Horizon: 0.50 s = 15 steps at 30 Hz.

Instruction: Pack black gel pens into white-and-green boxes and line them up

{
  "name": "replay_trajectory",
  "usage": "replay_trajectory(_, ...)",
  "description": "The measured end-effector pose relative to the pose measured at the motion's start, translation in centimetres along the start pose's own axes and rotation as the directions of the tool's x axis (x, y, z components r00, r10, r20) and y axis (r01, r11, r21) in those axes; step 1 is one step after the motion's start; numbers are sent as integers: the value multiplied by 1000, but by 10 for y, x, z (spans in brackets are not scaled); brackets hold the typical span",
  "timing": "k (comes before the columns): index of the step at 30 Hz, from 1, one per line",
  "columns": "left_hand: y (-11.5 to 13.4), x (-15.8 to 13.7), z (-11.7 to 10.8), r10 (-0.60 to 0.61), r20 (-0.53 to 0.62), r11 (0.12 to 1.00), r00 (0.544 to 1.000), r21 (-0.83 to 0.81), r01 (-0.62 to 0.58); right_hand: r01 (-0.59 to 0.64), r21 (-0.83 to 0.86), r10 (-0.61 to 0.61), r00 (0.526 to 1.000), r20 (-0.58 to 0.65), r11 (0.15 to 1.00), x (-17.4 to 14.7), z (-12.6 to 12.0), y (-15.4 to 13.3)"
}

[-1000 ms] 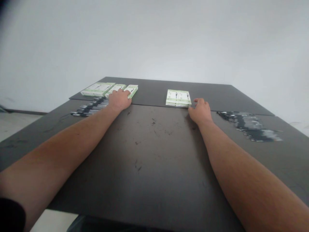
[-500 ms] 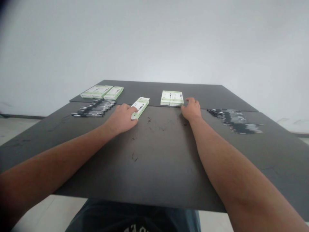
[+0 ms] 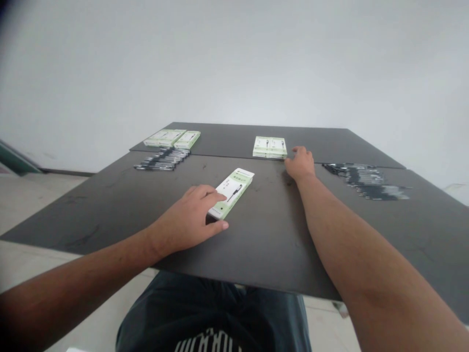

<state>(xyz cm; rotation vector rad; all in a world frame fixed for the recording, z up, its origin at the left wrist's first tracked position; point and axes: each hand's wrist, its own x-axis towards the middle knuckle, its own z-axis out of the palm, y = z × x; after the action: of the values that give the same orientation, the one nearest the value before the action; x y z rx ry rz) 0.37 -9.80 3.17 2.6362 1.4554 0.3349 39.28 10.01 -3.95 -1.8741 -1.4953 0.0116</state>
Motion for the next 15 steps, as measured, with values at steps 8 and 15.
replay_trajectory(8,-135,37,-25,-190,-73,939,979,279,203,-28,-19,27,1000,-11,999,3,1,3)
replay_trajectory(15,-261,49,-38,-326,-138,873,935,335,354,-32,-26,32,999,1,999,7,4,8)
